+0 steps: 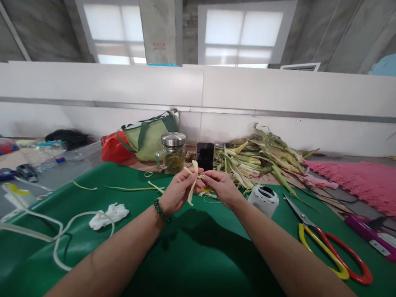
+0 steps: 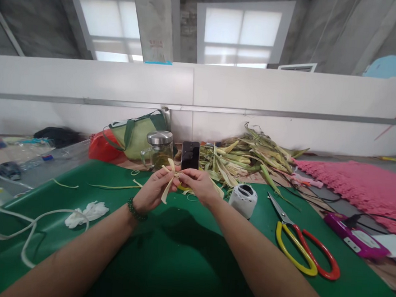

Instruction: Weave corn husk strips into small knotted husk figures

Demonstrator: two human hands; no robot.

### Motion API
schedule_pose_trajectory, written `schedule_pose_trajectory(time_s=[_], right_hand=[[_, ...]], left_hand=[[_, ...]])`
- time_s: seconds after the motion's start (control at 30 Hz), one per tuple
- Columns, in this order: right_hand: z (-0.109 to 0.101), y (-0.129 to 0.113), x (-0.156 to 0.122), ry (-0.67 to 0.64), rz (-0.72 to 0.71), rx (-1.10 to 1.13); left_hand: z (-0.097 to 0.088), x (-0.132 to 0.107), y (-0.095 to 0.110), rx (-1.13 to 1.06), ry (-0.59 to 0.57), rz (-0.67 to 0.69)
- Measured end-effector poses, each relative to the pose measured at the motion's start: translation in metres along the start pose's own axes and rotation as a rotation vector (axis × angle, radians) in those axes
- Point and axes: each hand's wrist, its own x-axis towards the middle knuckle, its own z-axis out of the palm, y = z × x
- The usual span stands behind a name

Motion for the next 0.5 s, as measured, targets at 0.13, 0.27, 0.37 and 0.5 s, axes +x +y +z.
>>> schedule_pose_trajectory(time_s=[0.13, 0.27, 0.37, 0.5], right_hand=[[-0.004, 0.003, 0.003, -0.010, 0.045, -0.032], [-0.009, -0.006, 0.005, 0.148, -0.137, -0.349], [-0.010, -0.020, -0.001, 0.284, -0.301, -0.586], [-0.005, -0.031, -0.012, 0.163, -0.284, -0.703]], left_hand=[[-0.002, 0.000, 0.002, 0.007, -0.062, -0.122], [0.000, 0.002, 0.000, 0.050, -0.007, -0.083], [0.002, 0.001, -0.001, 0.130, 0.051, -0.005], [0.004, -0.001, 0.002, 0.280, 0.133, 0.082]])
